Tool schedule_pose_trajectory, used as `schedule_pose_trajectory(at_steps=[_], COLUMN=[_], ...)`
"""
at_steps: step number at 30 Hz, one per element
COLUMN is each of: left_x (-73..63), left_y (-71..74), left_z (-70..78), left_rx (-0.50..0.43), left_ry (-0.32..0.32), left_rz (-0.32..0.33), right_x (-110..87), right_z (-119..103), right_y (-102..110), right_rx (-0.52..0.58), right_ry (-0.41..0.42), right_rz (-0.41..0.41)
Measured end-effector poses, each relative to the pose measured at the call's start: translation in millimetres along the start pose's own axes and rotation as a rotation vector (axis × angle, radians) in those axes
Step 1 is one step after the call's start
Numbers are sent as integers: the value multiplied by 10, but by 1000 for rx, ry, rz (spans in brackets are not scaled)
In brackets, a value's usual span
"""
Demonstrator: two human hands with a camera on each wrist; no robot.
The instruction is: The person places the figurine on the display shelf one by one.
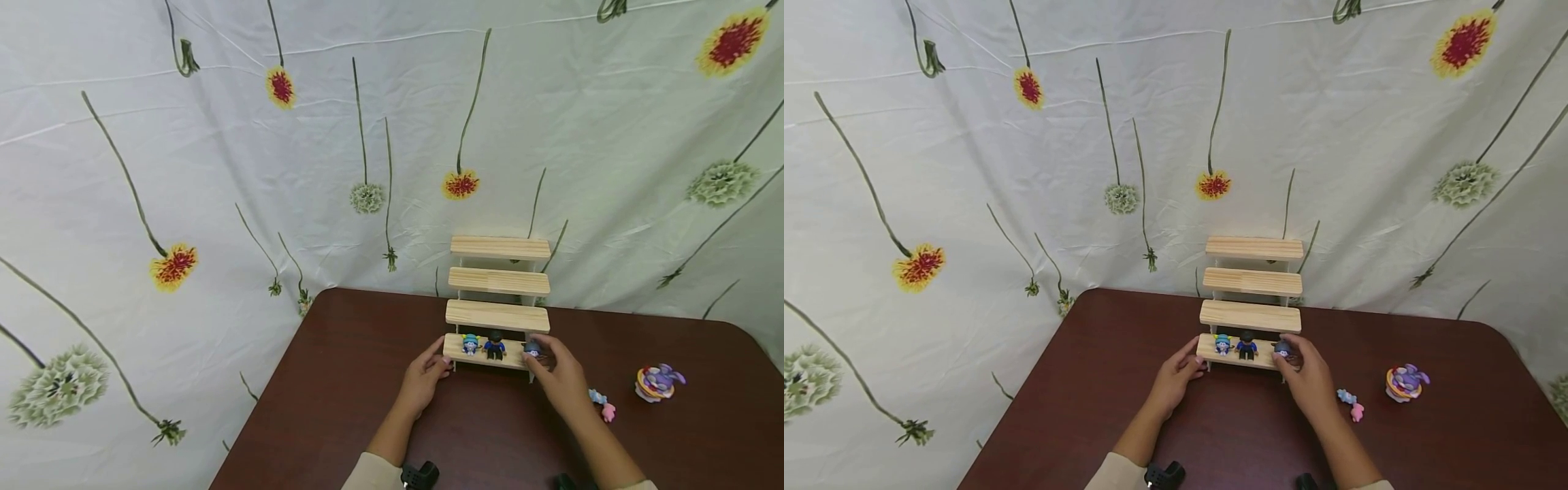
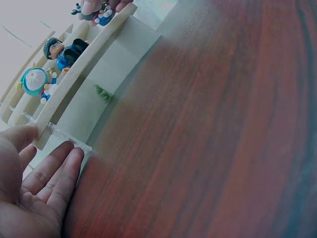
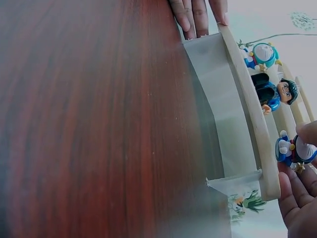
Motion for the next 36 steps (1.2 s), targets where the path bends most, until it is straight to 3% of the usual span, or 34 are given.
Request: schedule_pose_trajectory(at_steps=[15,36], left_x=[-9,-1], left_y=[-3,-6], left_z=[15,20], left_rx=[6,10], left_ry=[-2,7], left_rz=[6,8], right_x=[116,129], right_z=[-34,-4], right_y=[-96,-150], right_rx=[-49,-72], right_ry=[-8,-26], right_rz=[6,30])
Point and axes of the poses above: each hand's wrist, its own x-axis towards the middle knuckle, its own y-axis out of the back of the hand, z = x × y, the point moved 4 cm from there along x, towards the middle knuckle, and after that the axes turned 14 degrees about -z, right-handed, at the moved point
